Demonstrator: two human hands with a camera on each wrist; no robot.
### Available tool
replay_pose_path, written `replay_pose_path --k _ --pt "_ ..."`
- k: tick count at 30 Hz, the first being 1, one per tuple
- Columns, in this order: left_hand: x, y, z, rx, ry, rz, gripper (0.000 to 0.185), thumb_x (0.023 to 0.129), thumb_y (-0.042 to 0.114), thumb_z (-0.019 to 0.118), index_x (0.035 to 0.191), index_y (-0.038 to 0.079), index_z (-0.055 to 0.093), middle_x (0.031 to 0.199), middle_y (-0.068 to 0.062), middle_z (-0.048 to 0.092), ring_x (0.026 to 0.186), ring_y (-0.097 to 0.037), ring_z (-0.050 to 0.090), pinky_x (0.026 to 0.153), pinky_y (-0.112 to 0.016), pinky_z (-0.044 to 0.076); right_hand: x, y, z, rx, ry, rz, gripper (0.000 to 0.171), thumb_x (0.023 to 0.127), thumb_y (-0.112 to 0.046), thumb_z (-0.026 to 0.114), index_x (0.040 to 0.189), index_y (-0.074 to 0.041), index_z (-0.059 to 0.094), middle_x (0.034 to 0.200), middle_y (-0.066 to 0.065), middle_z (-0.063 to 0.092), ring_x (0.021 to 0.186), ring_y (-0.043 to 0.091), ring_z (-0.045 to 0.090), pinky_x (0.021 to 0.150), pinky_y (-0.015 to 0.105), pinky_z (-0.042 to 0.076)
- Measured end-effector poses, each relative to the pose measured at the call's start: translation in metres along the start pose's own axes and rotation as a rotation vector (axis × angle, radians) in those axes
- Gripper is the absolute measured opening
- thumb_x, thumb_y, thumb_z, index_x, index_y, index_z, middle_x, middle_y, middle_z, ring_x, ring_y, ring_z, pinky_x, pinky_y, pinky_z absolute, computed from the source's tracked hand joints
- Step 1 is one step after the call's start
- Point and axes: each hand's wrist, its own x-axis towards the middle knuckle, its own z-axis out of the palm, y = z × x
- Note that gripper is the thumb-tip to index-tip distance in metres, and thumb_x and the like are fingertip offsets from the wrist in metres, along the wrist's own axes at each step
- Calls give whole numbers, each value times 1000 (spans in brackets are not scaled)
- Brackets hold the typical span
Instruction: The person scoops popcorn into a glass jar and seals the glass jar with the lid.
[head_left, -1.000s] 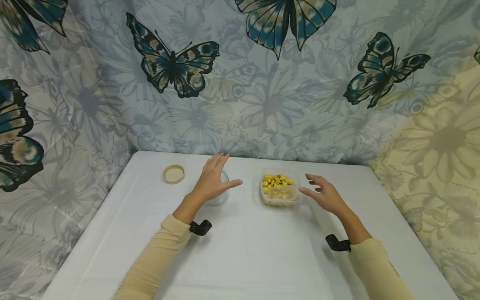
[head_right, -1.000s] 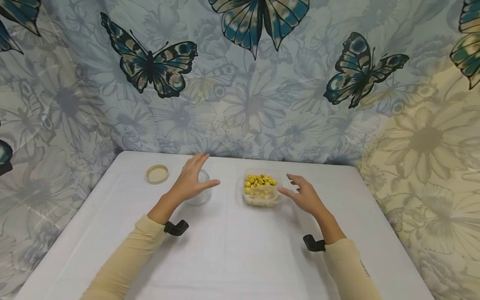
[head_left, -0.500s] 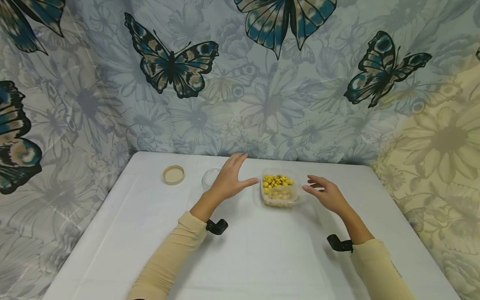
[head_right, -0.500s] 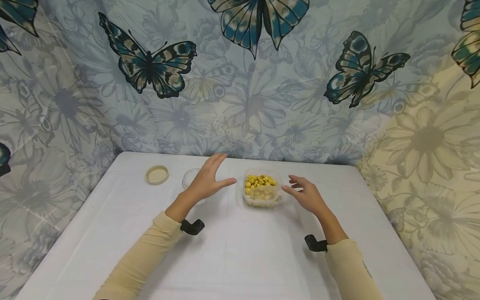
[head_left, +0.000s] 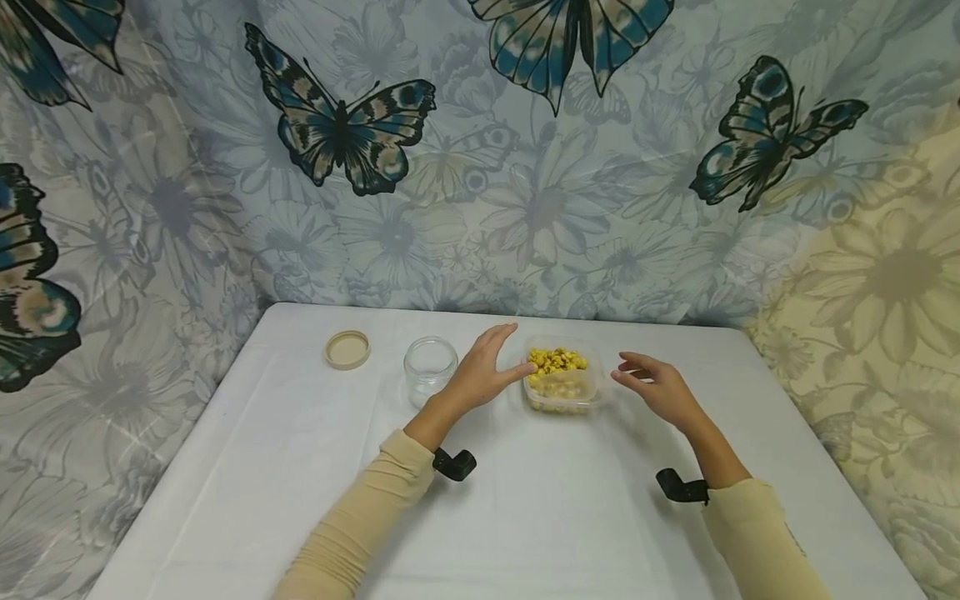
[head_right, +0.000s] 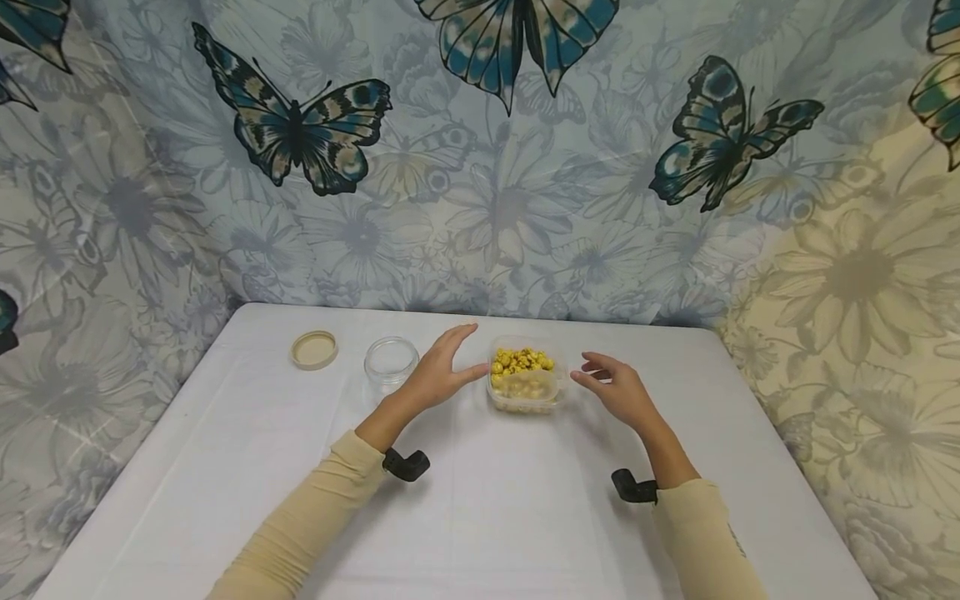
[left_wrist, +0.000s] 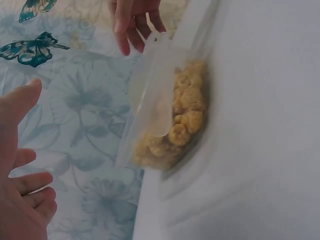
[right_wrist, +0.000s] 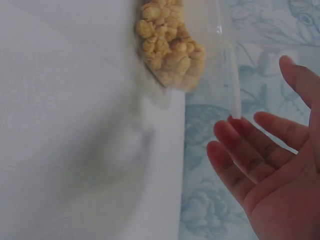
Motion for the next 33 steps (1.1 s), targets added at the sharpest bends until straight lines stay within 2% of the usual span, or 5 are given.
replay_pose_path --k 7,12,18,25,33 --pt "1 -5 18 -45 -34 -53 74 94 44 61 153 11 30 157 -10 32 146 -30 31 117 -50 32 2 7 9 28 13 39 61 98 -39 57 140 5 48 122 25 63 108 35 62 81 37 54" --pt "2 -8 29 -97 -46 -105 72 95 39 62 153 11 31 157 -13 33 145 -32 32 116 -52 32 2 10 14 93 21 50 58 98 -35 58 138 5 50 117 24 66 94 18 66 80 33 57" --pt "4 -11 38 -50 -57 -116 73 95 44 61 153 12 30 156 -14 34 145 -32 33 118 -47 32 2 17 21 174 48 48 53 98 -29 60 136 7 52 112 24 67 84 3 65 75 19 56" --pt "4 -18 51 -10 -52 -121 75 94 45 61 152 9 31 155 -15 36 143 -33 35 117 -47 32 3 18 29 235 105 93 50 96 -29 62 132 6 56 107 23 68 77 1 64 73 24 58" --pt "2 -22 62 -1 -80 -103 76 95 46 58 153 8 28 155 -14 35 143 -32 35 116 -46 34 1 17 35 362 154 142 48 97 -26 62 128 9 57 82 -12 68 70 -2 63 69 18 57"
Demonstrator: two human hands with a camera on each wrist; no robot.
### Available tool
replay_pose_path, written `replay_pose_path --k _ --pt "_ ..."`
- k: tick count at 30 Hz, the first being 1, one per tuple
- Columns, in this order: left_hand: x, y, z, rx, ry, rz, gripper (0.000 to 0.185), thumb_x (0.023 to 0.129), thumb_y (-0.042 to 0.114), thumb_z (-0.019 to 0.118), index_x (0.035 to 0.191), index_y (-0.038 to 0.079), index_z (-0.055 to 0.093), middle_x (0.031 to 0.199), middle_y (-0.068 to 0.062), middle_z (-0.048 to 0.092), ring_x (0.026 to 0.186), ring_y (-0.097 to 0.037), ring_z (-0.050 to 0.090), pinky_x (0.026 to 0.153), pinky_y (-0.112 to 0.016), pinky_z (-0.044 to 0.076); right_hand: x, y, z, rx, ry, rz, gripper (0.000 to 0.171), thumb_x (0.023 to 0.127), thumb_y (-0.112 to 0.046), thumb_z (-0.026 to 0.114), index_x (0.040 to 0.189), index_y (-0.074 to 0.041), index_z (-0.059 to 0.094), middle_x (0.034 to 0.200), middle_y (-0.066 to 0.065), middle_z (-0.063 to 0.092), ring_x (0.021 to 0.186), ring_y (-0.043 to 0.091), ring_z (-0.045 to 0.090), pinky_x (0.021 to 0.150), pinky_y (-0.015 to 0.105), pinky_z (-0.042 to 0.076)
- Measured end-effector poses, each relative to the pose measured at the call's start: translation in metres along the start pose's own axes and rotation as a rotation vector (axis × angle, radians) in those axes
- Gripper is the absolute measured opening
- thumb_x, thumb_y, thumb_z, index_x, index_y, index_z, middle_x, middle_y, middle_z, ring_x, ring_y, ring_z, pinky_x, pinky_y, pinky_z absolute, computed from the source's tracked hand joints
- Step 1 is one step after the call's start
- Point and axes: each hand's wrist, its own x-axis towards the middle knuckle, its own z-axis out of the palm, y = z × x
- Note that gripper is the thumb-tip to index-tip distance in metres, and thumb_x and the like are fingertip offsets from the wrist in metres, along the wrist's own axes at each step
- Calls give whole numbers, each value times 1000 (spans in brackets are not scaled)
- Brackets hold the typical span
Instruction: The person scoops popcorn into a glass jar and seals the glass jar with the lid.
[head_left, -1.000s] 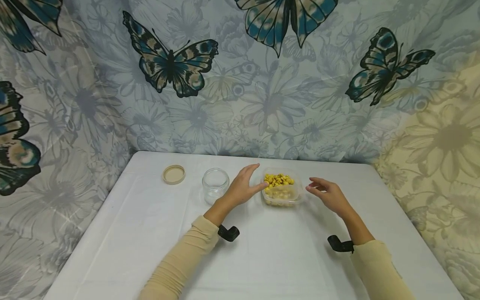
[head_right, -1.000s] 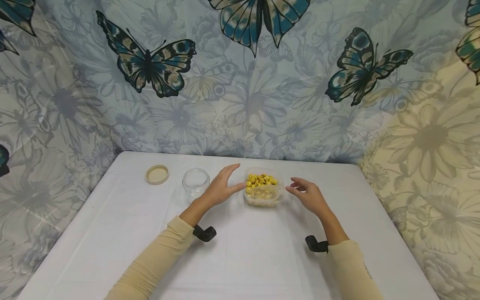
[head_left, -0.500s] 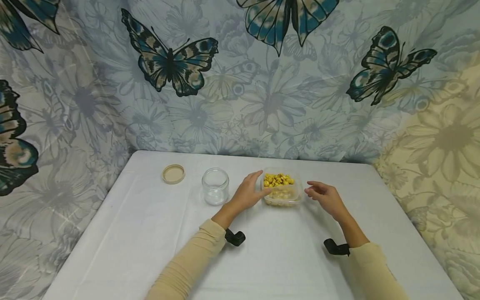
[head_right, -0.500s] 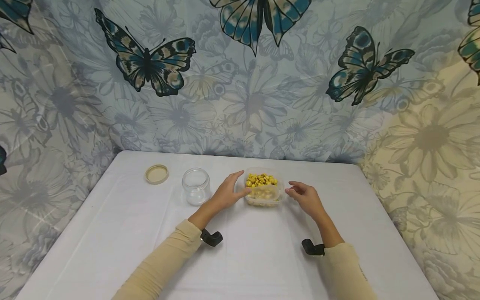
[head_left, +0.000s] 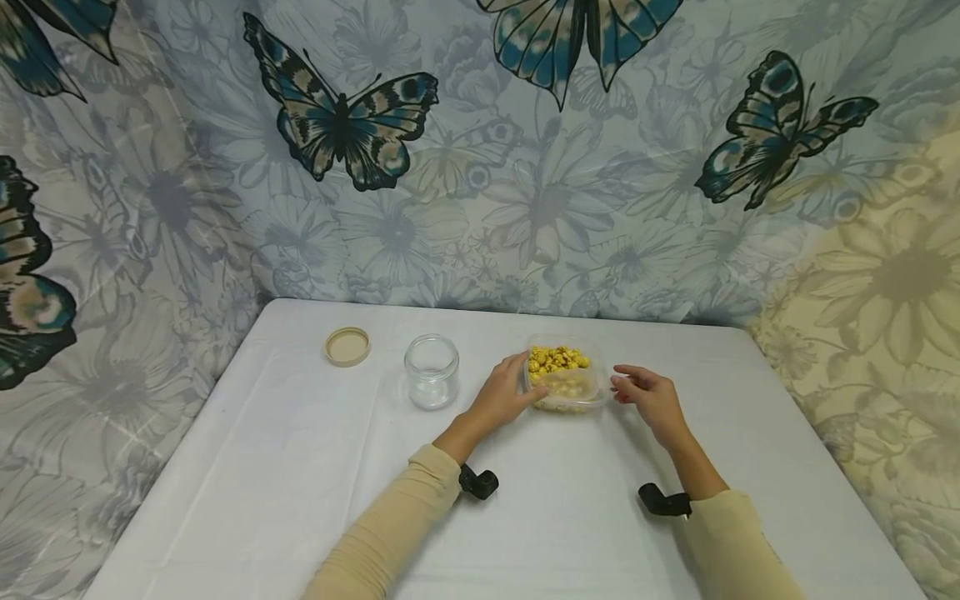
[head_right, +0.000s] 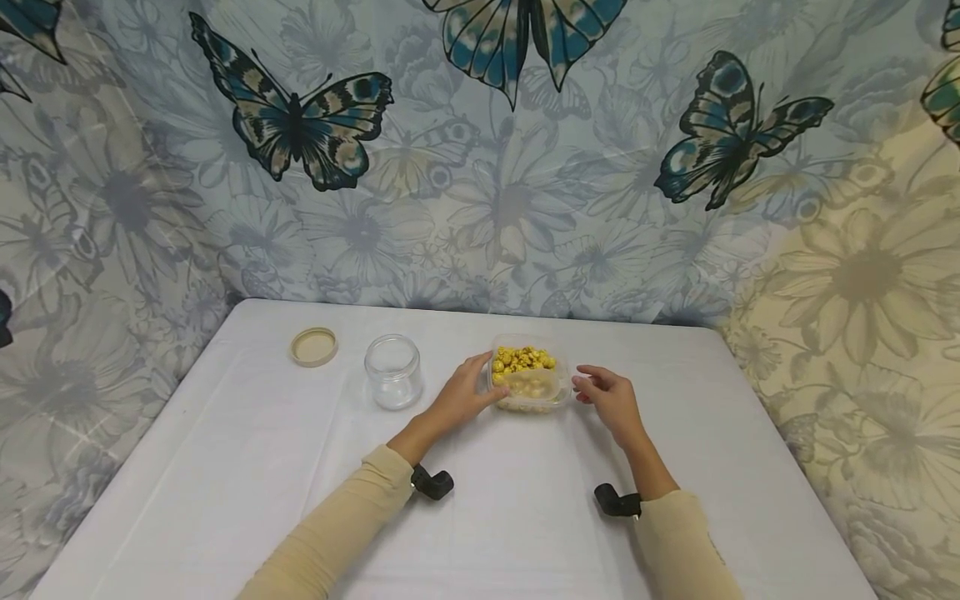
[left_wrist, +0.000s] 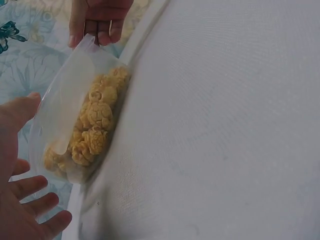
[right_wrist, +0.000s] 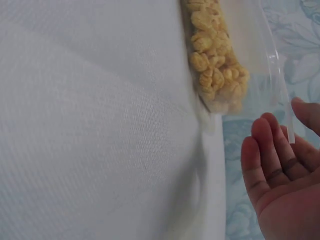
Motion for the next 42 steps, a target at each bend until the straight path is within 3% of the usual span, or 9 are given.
replay_pose_path --k 4,10,13,18,23,27,33,39,42 --pt "-1 -1 0 -12 6 -2 76 95 46 59 153 8 29 155 -14 35 143 -32 35 116 -47 34 -1 2 3 87 6 40 48 97 -26 61 128 10 57 76 -19 65 70 -1 63 69 16 56" --pt "-2 -3 -1 -3 5 10 77 95 46 59 154 7 28 155 -15 36 143 -33 35 116 -48 34 -1 -1 6 255 -14 171 50 96 -27 63 126 13 55 74 -13 68 69 2 64 69 17 57" --pt "-1 -4 0 3 6 9 78 95 47 58 154 8 27 155 -14 36 143 -32 35 117 -46 33 -2 -4 6 362 -23 208 36 94 -24 66 115 5 64 74 -9 70 68 4 64 68 19 57" --pt "2 -5 2 15 18 10 79 94 48 60 154 9 27 155 -12 37 143 -30 36 117 -44 33 -4 -17 -2 520 -21 188 10 94 -19 66 93 -13 73 76 -7 71 68 6 65 68 18 57" --pt "3 -3 6 27 22 16 81 93 50 60 155 10 27 155 -13 37 142 -31 37 116 -46 35 -3 -37 -19 579 47 90 14 93 -13 65 85 -18 75 74 -7 72 64 5 66 64 17 57" --pt "3 -3 9 51 30 29 82 93 51 60 155 10 26 155 -13 37 142 -32 38 115 -46 36 4 -54 -32 457 149 -37 7 91 -14 69 89 -10 74 70 -10 71 61 4 66 60 15 55" --pt "1 -5 11 81 46 41 81 94 51 58 154 8 27 155 -13 35 141 -32 38 114 -46 37 11 -73 -37 -36 280 -244 34 96 -22 63 105 10 70 67 -21 63 59 -4 58 56 12 48" --pt "-4 -2 11 80 39 31 80 94 50 57 155 8 25 156 -13 33 142 -32 36 115 -46 36 19 -77 -34 -247 297 -369 29 96 -18 62 102 8 72 78 18 70 61 -5 54 53 12 45" --pt "-5 1 9 84 37 25 80 95 50 57 154 8 26 156 -13 33 142 -32 36 115 -46 36 24 -74 -33 -273 267 -373 28 97 -17 61 102 9 71 79 24 69 60 -2 52 52 13 44"
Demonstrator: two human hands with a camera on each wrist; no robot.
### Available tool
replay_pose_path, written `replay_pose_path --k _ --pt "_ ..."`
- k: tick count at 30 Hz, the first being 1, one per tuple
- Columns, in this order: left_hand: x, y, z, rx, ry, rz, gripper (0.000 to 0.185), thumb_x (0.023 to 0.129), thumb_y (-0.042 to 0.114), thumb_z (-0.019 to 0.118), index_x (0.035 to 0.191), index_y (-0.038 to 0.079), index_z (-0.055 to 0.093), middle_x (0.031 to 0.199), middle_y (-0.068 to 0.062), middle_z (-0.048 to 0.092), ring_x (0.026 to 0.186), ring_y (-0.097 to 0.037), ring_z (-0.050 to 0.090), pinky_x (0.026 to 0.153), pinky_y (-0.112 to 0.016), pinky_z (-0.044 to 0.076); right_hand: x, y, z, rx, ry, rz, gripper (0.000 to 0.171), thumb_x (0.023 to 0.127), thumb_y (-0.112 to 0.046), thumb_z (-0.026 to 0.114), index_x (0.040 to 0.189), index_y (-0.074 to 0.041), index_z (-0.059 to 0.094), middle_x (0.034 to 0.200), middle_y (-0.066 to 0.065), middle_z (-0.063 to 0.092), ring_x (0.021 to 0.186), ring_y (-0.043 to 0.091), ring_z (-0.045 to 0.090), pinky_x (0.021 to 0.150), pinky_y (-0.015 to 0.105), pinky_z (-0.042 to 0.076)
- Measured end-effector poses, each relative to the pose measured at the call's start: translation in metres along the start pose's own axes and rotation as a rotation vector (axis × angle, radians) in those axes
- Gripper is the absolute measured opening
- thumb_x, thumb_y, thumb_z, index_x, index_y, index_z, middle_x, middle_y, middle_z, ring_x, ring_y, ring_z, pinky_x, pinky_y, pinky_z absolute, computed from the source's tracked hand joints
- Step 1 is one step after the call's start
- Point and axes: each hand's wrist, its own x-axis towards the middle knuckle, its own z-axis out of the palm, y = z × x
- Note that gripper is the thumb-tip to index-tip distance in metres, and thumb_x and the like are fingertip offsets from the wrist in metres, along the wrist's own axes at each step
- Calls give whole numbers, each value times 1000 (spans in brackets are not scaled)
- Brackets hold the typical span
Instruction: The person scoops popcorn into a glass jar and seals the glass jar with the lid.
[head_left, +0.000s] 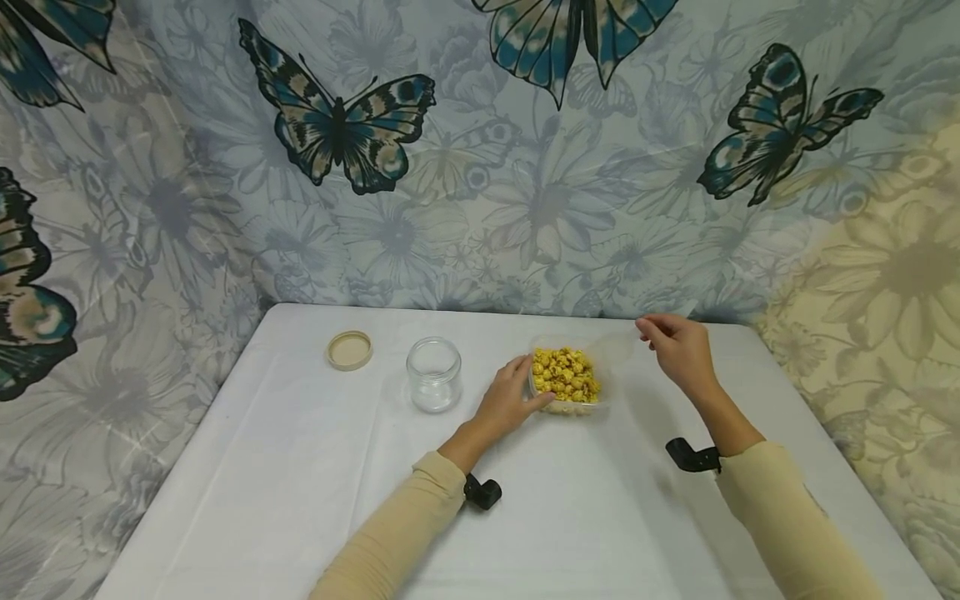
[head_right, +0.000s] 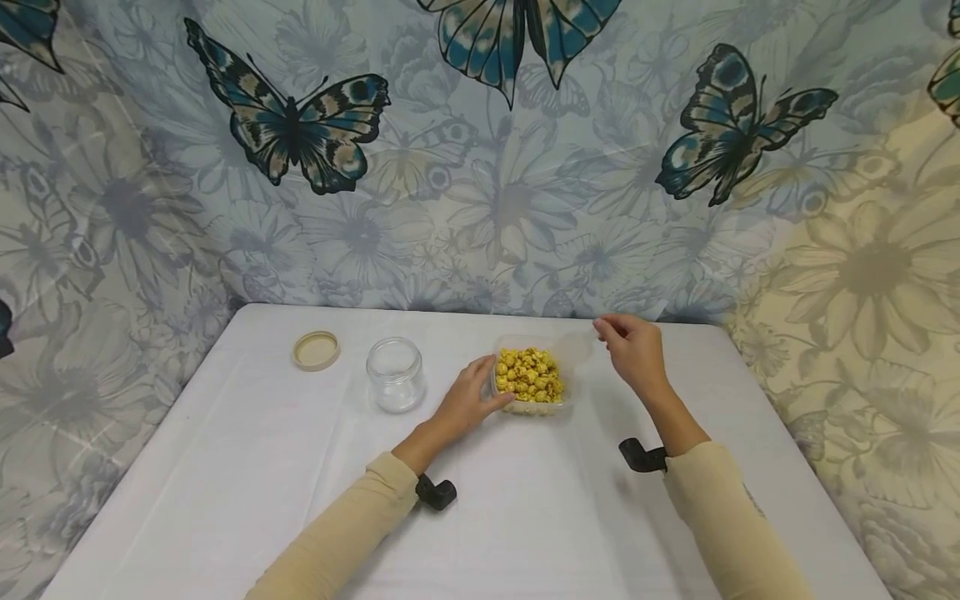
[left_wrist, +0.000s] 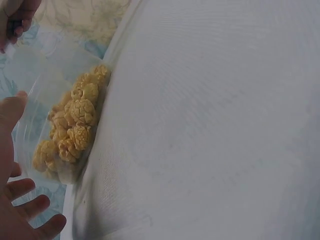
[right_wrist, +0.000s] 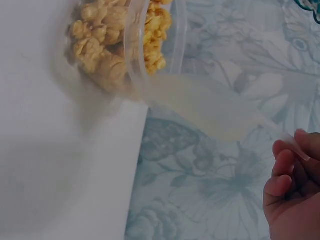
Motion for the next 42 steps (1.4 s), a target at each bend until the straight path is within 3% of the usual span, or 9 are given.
replay_pose_path --k 8,14,19,24,36,42 --pt "2 -1 -1 47 20 7 80 93 51 59 152 5 31 154 -13 37 141 -31 38 114 -45 37 3 11 8 74 -194 218 35 100 -25 57 110 7 69 70 -11 63 63 5 55 54 23 46" --pt "3 -2 0 52 28 8 81 91 52 60 152 6 32 153 -12 39 140 -30 39 114 -44 38 3 16 19 212 -276 430 39 100 -22 55 118 12 62 66 -14 61 61 2 54 60 22 51" --pt "3 -1 -1 61 19 8 81 91 52 61 152 6 32 153 -12 39 141 -30 39 114 -44 37 -7 21 31 348 -258 620 43 101 -22 53 126 13 55 66 -14 61 62 0 54 62 18 52" --pt "3 0 -1 59 14 2 81 92 52 60 152 6 32 153 -11 39 141 -29 39 115 -43 37 -20 23 42 497 -194 775 39 100 -20 55 125 9 56 66 -12 62 60 1 53 57 16 49" --pt "3 1 -3 59 26 3 81 91 52 61 152 6 33 153 -13 39 140 -31 40 113 -45 39 -26 18 47 686 -137 899 19 99 -13 54 109 2 60 64 -7 59 58 2 50 53 15 44" --pt "2 1 -3 60 28 8 81 91 52 61 152 7 34 153 -13 39 140 -30 41 113 -45 39 -27 19 51 675 -144 941 20 101 -16 51 109 0 58 63 -8 57 57 3 48 53 16 43"
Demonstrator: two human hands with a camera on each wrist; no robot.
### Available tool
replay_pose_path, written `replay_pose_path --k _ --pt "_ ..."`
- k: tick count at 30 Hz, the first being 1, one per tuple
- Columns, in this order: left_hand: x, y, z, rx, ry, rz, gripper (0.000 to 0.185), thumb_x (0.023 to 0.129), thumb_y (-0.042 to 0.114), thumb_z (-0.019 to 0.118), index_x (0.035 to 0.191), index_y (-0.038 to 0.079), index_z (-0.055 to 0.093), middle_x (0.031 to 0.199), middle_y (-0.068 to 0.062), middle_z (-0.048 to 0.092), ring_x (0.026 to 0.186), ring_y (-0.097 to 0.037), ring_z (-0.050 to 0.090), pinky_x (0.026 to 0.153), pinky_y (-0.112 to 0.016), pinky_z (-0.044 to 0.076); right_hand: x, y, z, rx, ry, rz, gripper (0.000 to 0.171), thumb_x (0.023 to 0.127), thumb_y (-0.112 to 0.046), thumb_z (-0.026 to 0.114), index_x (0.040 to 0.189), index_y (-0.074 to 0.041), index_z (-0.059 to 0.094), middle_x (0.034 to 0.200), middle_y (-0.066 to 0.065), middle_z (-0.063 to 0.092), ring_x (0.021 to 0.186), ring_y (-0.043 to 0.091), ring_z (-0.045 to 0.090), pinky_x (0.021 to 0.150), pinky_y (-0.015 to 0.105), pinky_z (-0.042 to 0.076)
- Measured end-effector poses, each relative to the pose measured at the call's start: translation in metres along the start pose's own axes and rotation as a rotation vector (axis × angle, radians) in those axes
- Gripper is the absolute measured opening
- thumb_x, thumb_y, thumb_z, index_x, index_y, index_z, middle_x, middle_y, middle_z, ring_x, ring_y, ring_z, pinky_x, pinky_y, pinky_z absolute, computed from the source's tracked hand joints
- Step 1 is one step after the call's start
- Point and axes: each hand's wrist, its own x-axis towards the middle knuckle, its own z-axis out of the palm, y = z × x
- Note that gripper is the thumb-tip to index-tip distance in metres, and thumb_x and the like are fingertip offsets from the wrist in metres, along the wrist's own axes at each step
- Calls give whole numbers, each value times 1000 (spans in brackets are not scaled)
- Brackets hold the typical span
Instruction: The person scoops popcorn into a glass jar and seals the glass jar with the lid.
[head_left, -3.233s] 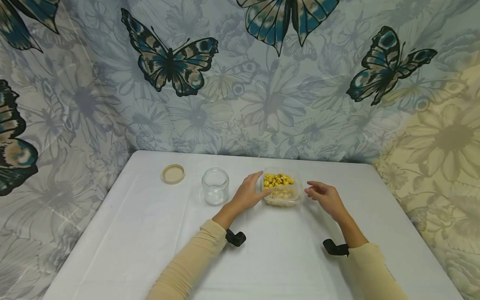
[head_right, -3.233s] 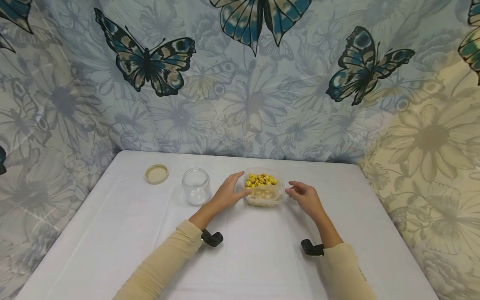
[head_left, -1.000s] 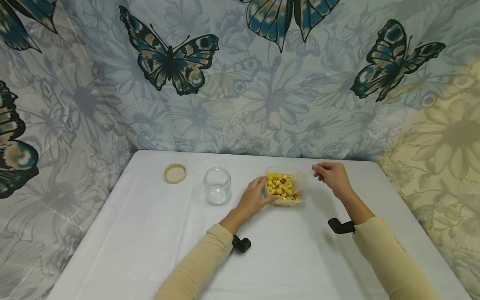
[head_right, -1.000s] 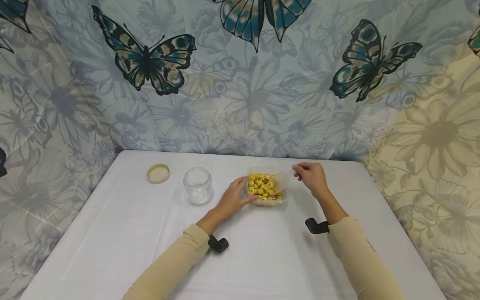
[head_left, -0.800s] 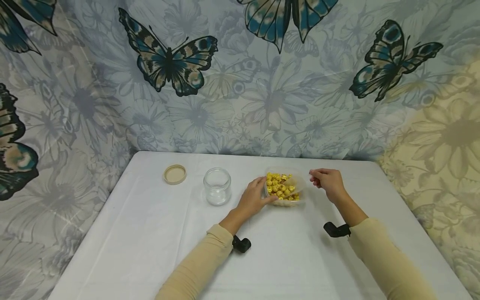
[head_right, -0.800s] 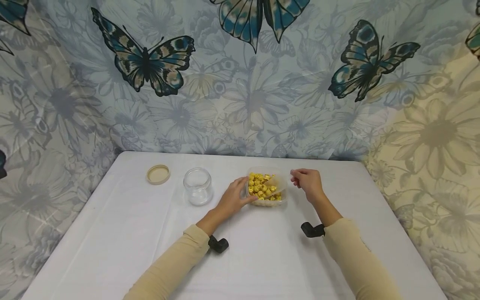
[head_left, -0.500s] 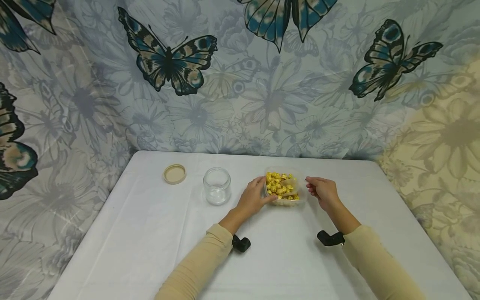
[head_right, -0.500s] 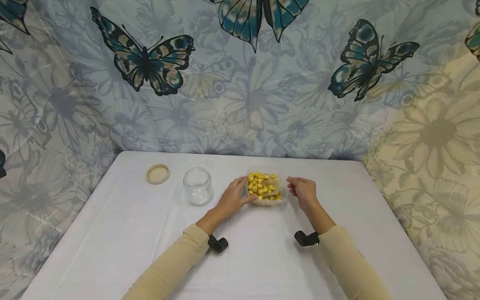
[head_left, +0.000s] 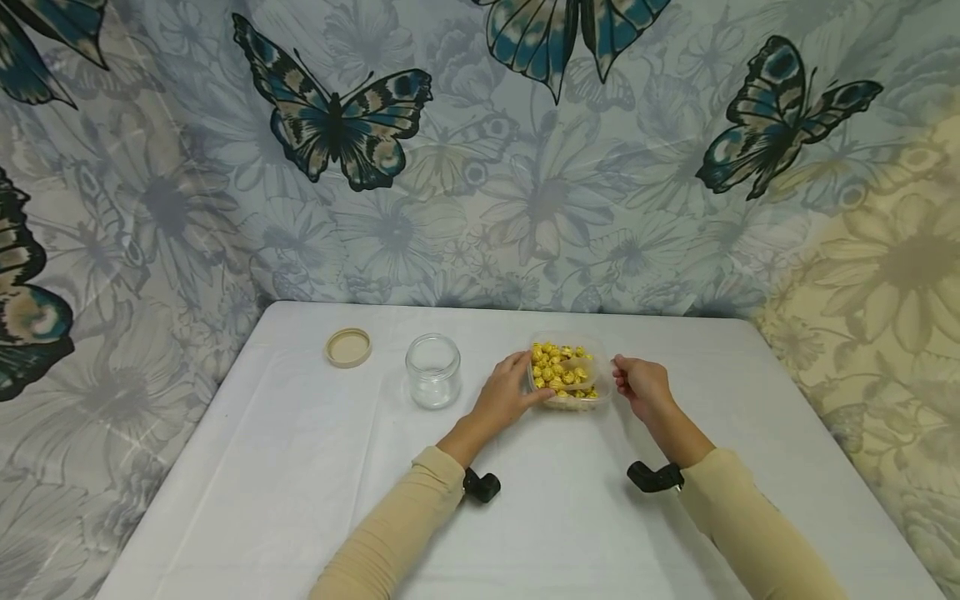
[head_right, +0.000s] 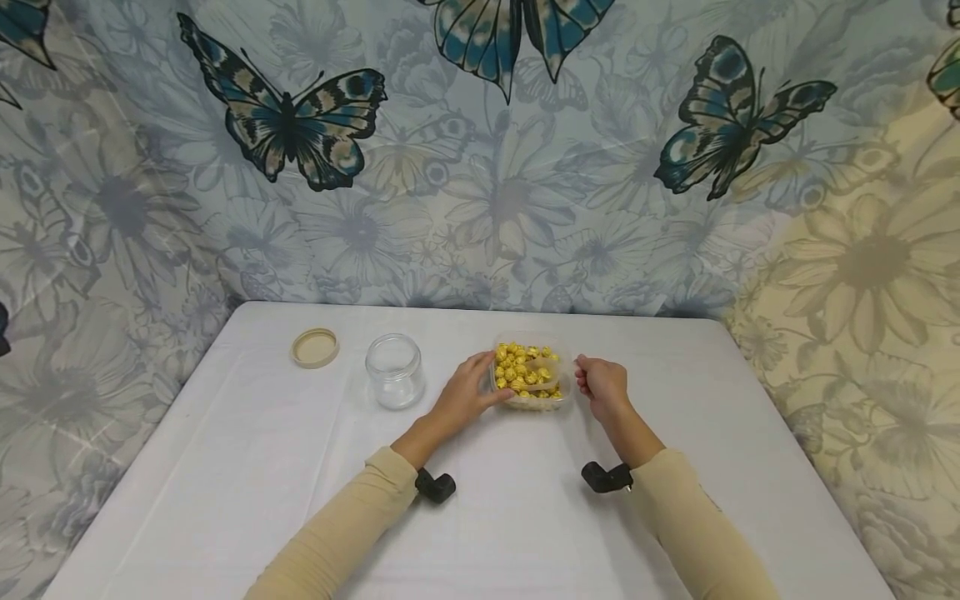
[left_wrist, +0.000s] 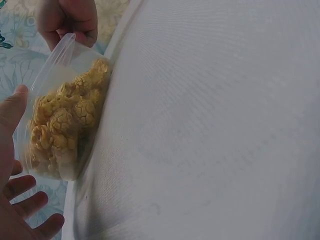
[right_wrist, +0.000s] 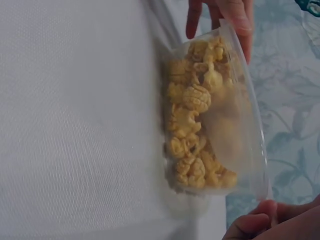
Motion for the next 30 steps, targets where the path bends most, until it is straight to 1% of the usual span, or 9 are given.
replay_pose_path --k 3,8,10,14,16,23,26,30 --pt "0 0 0 -3 1 0 81 90 52 62 152 7 33 152 -13 40 140 -30 41 113 -45 39 0 1 2 1 7 3 19 102 -17 49 107 -1 58 63 -8 55 57 3 46 53 16 42" --pt "1 0 2 -8 0 1 81 90 52 62 151 7 34 152 -13 40 140 -30 41 113 -44 39 0 1 3 10 36 9 17 102 -17 48 99 -4 59 61 -8 54 56 3 45 51 16 43" --pt "1 0 2 -8 -3 0 82 90 52 62 152 7 33 152 -12 40 140 -30 40 113 -44 39 -1 0 3 0 40 16 18 102 -18 48 101 -3 59 62 -8 53 56 3 45 51 16 43" --pt "1 -1 2 -5 0 1 82 90 52 62 152 7 33 153 -13 39 140 -30 40 113 -44 39 -1 0 5 -21 33 23 25 102 -19 47 114 1 56 64 -7 54 57 3 45 52 17 43" --pt "1 -1 2 1 5 3 82 90 52 62 152 7 33 153 -12 40 140 -30 40 113 -45 39 -2 -1 6 -19 35 24 26 103 -19 46 116 2 55 64 -7 53 57 3 45 52 17 43" --pt "1 -1 3 -26 5 2 82 90 52 62 152 8 32 153 -12 39 140 -30 40 113 -45 39 -1 -1 7 36 92 22 15 103 -17 45 101 -5 54 59 -8 51 54 3 45 49 16 42" --pt "0 -2 3 -21 -1 -3 82 90 52 62 152 8 32 153 -11 39 140 -30 40 113 -45 39 0 -1 6 52 102 34 16 104 -19 43 101 -6 52 60 -8 51 55 4 45 49 17 42" --pt "1 -2 2 -21 -6 -6 82 90 52 62 152 8 32 153 -12 38 141 -30 39 113 -45 38 0 -1 3 98 81 53 17 104 -19 42 101 -6 51 59 -7 52 56 4 45 50 17 42"
